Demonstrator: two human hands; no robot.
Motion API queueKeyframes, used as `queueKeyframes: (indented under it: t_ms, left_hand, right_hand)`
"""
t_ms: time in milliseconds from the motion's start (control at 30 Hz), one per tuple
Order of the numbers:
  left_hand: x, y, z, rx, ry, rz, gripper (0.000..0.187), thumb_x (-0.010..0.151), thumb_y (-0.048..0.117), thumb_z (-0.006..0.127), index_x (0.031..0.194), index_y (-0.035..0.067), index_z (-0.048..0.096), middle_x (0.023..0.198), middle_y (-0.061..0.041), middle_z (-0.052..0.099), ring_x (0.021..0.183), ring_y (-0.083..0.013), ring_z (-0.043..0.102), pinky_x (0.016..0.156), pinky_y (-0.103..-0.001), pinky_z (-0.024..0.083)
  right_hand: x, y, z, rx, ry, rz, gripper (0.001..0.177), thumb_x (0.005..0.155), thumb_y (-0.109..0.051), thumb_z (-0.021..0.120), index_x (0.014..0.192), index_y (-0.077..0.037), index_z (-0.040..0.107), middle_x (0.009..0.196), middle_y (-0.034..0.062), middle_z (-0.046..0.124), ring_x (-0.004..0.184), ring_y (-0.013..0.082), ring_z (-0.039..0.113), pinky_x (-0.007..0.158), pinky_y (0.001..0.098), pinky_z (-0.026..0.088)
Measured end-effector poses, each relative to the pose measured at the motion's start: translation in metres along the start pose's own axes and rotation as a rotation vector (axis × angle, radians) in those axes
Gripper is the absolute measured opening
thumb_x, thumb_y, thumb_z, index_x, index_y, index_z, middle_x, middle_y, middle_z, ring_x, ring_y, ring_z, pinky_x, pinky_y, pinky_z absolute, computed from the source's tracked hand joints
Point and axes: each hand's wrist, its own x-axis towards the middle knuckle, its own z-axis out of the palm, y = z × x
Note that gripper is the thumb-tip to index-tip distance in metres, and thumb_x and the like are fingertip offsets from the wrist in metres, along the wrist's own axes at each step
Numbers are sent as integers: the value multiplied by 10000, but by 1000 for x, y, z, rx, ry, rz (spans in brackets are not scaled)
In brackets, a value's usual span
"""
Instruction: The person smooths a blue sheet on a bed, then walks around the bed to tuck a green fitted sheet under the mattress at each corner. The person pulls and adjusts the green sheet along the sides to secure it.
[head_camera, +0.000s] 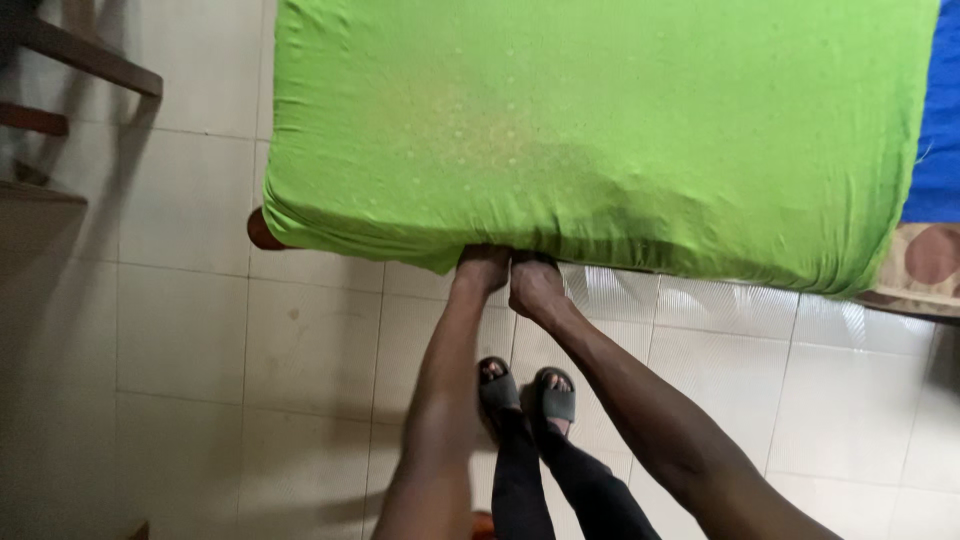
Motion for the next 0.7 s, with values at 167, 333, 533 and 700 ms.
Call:
queueKeyframes:
  t_ms: [167, 333, 533, 700]
  left_hand:
    - [-90, -13, 2, -99, 463, 169, 335, 853, 111, 624, 1179, 60, 688, 1131, -137, 702, 1085, -323, 654, 997, -469, 509]
    - [-102, -8, -2, -22, 156, -156, 463, 854, 185, 657, 1281, 9, 626, 1327, -193, 587, 1254, -352, 570, 1054, -484, 450]
    - [-87, 13, -37, 56, 137, -258, 735, 800, 213, 732, 1464, -13, 511, 1593, -208, 389, 1417, -360, 461, 1196, -454, 364]
    - [-60, -10, -34, -88, -233, -437, 420, 956, 206, 669, 1347, 62, 724, 1465, -177, 675, 1332, -291, 663, 1133, -382, 532]
  right_hand:
    - [40, 0, -11, -85, -145, 6, 329, 849, -203, 581, 1119, -64, 707, 1240, 230, 701, 1190, 374, 658, 1019, 475, 533]
    - [94, 14, -6, -68, -46, -87, 446, 877, -333, 587, 1234, -70, 640, 1339, 228, 613, 1257, 380, 575, 1066, 469, 462]
    - [85, 23, 17, 26, 14, -112, 619, 911, -489, 595, 1372, -77, 559, 1459, 227, 507, 1337, 387, 474, 1122, 462, 376]
    - [-4, 8, 0, 200, -49, 40, 710, 957, -457, 630, 1507, -34, 481, 1362, 282, 641, 1243, 407, 620, 1098, 488, 482]
